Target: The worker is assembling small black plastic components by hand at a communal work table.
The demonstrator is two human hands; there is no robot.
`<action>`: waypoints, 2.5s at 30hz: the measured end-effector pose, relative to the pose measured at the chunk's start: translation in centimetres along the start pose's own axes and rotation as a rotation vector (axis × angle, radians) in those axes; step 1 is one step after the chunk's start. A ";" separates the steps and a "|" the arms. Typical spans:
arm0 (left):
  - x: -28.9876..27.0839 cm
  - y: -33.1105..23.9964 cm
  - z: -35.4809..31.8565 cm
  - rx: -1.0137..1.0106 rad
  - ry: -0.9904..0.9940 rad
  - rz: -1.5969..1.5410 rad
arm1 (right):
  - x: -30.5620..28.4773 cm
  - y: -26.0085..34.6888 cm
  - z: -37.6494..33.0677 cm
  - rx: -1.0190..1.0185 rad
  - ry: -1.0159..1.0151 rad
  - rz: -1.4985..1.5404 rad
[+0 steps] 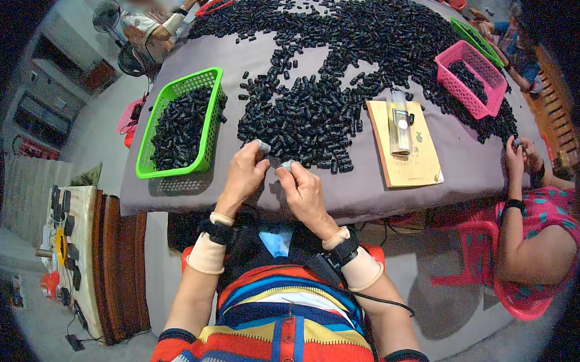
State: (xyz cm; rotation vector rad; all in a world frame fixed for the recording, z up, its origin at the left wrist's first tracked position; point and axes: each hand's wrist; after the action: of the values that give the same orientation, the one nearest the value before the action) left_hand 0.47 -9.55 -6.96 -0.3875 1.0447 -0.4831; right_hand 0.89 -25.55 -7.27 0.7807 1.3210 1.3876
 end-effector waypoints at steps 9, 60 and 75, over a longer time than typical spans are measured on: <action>-1.9 -2.6 -3.4 -0.376 0.160 -0.754 | 0.1 0.3 0.1 -0.018 -0.024 -0.059; 0.6 -1.3 -4.5 -0.546 0.080 -1.545 | 0.0 -0.7 -0.1 0.117 0.046 0.231; -0.4 -1.0 -4.6 -0.578 0.085 -1.690 | -0.1 -1.3 0.3 0.008 0.078 0.201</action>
State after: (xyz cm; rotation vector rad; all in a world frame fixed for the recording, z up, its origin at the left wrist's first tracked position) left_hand -3.97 -10.52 -8.24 -1.8048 0.6983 -1.6873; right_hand 1.53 -25.70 -8.39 0.8920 1.3374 1.5855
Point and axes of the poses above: each hand's wrist, its own z-axis towards the middle knuckle, its own x-axis out of the palm, y = z × x, and after that the axes turned 8 degrees about x, right-handed
